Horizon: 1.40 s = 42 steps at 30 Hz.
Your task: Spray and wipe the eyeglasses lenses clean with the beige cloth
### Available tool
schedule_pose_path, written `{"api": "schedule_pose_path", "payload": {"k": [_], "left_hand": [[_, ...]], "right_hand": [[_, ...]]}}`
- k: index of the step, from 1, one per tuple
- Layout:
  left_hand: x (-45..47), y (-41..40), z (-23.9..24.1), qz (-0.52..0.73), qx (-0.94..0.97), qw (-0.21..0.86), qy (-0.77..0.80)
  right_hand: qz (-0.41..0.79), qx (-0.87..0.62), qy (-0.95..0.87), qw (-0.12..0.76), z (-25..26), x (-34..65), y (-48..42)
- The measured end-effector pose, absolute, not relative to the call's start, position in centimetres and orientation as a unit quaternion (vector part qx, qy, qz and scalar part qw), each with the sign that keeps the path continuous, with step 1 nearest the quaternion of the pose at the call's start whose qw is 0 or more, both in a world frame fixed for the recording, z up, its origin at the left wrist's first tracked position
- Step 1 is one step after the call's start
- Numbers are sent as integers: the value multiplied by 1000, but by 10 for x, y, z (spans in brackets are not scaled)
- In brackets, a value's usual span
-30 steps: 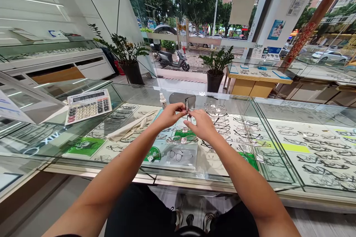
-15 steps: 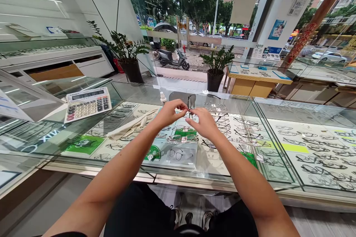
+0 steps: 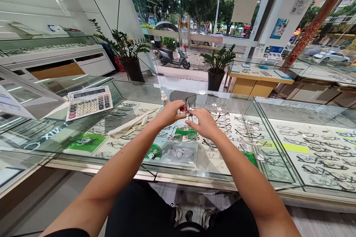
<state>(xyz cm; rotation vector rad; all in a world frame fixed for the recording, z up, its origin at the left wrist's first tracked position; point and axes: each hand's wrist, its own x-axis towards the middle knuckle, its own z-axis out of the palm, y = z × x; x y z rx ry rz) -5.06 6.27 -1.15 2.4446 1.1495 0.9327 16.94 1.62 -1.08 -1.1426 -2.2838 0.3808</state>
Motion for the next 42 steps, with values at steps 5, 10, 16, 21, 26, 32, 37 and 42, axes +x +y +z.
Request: {"api": "schedule_pose_path", "payload": {"k": [5,10,16,21,26,32,37,42], "left_hand": [[-48,60,-11,327,840,146,408],[-47,62,-12,327,825,196,417],[-51,67,-15,311,814,296,392],[-57,73,-12,300,801,374,357],[-75,79,0,357,773,370,371],[-90,92,-8,515,686,194,477],[-98,108,-31,605,561,26,565],[-104,121,-53,496,537,178,658]], "right_hand": [[107,-429,-857,266,-11,168,15],[13,-441,-872,213,-7,166,13],[-84,-437,-880,166,-2,159,4],[-121,-430,-886,125,4,161,2],[-31,-485,-850,206,13,179,11],[130,-492,-804,307,11,185,18],[187,-486,-776,356,8,184,20],[226,-470,-762,385,6,183,21]]}}
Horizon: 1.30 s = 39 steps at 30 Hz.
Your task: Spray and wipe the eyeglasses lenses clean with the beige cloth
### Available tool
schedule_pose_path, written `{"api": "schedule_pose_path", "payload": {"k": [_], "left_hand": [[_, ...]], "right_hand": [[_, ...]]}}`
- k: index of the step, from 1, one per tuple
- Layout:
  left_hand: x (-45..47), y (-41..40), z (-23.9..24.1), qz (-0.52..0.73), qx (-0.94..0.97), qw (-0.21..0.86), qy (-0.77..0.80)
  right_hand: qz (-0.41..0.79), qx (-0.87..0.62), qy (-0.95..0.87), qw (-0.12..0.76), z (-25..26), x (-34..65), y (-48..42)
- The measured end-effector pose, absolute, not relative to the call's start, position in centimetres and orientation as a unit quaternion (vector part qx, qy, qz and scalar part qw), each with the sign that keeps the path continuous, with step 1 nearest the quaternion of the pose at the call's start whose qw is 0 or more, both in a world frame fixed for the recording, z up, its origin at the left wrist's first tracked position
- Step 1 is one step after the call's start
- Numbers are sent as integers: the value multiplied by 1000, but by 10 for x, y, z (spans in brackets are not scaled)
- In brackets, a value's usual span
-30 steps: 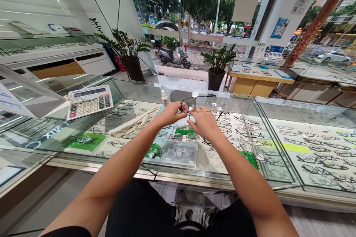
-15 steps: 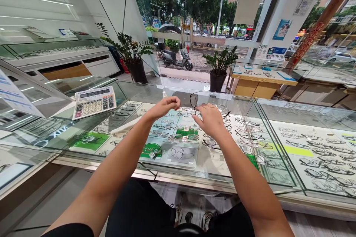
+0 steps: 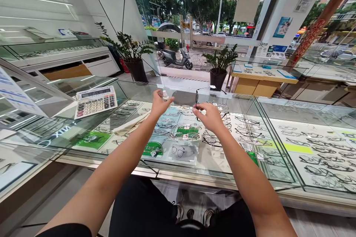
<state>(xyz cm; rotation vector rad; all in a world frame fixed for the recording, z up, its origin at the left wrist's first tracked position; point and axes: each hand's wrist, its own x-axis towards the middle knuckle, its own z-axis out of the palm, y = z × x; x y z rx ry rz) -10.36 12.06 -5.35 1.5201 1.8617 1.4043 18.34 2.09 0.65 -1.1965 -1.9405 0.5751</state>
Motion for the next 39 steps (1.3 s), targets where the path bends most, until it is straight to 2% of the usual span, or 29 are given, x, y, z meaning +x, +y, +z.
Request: {"api": "schedule_pose_path", "payload": {"k": [4,9,13,18,20,22,26,28,39], "left_hand": [[-104,123,-62,464,529,252,665],[-89,113,-40,538,527,321,575],[-64,89,-10,551,540,460,440],[-45,58,11,475,505,670,264],[-44,54,11,453,481,719,215],[-44,55,8,462,502,696,225],[-43,60,-2,482,621,540,302],[-42,62,-7,466,655,501,321],[-40,64,-9,440,680,470,350]], "right_hand": [[257,-459,-741,417,5,183,23],[274,-443,-723,454,4,185,26],[320,-415,-699,487,4,185,26],[394,-367,-686,489,5,180,25],[415,-351,-685,485,4,178,24],[432,-342,-683,480,3,176,23],[464,-327,-681,463,0,172,21],[475,-316,-685,454,-1,170,20],[487,-302,-697,432,5,167,13]]}}
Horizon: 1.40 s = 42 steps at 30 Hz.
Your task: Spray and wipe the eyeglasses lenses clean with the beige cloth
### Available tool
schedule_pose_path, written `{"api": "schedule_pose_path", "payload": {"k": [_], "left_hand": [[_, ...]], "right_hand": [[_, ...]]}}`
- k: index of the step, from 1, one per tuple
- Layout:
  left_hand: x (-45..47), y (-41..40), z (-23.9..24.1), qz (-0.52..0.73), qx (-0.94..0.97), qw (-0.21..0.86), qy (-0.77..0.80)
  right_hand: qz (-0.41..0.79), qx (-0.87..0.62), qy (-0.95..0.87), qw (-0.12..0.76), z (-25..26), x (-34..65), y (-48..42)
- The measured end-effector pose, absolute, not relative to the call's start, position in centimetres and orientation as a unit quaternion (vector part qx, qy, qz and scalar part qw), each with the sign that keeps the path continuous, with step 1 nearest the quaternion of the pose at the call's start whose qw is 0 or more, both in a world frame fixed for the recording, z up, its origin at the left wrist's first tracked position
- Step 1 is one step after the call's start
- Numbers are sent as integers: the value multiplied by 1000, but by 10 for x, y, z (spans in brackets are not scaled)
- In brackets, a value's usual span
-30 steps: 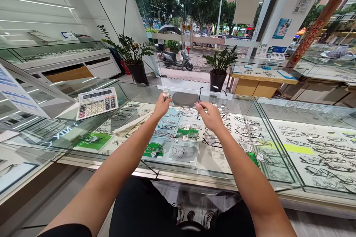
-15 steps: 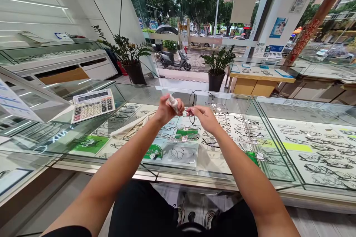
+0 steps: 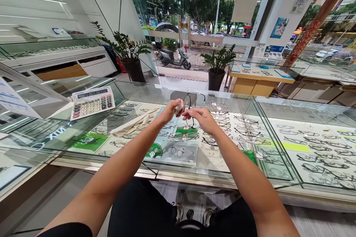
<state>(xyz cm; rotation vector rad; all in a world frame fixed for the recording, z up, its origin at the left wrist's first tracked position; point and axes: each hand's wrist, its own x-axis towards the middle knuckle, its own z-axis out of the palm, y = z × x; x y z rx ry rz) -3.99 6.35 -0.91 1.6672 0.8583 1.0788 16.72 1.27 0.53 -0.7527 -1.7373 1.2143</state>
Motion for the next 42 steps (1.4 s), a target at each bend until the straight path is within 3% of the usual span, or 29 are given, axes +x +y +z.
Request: {"api": "schedule_pose_path", "payload": {"k": [8,25,32,42], "left_hand": [[-39,53,-9,377,750,432,330],[-37,59,-16,381,767,376,355],[-82,104,-22,481,644,250,540],[-128,128,-54,372,575,155,713]], "right_hand": [[450,-338,-648,514,5,171,21],[451,-343,-641,518,1,171,22],[492,-329,-607,530,-3,173,27],[470,-345,-618,528,-6,177,29]]}}
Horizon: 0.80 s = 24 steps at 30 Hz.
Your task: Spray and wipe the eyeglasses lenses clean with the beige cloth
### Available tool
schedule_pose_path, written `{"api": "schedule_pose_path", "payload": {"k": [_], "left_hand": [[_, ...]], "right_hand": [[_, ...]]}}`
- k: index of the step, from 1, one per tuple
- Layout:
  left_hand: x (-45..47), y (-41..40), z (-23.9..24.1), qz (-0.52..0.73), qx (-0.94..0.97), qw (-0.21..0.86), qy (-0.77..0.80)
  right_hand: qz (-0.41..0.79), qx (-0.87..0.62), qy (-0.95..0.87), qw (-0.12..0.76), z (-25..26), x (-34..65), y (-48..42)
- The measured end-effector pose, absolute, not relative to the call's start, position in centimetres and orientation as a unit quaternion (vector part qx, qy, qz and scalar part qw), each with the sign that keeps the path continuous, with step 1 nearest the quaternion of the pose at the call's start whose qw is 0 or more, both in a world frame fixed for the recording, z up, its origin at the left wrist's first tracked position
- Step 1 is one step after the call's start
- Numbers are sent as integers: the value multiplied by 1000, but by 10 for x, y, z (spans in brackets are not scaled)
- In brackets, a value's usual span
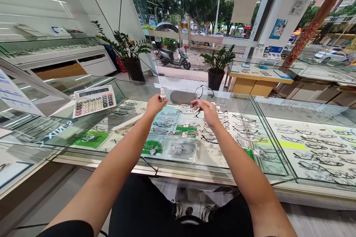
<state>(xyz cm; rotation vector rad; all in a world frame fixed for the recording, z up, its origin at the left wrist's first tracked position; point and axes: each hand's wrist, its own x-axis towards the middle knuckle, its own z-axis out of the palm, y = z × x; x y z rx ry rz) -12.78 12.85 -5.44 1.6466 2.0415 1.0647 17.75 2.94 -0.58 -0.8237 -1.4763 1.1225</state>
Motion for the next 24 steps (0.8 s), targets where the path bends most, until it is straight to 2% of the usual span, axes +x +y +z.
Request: {"api": "schedule_pose_path", "payload": {"k": [10,17,20,24], "left_hand": [[-127,127,-54,376,566,165,715],[-143,109,-10,475,512,57,714],[-161,99,5,447,548,53,705],[-178,89,0,335,610,81,713]], "right_hand": [[453,-345,-632,525,-4,177,29],[467,-345,-612,537,-5,181,34],[470,-346,-606,539,-4,183,34],[477,-337,-602,545,-4,183,34]]}}
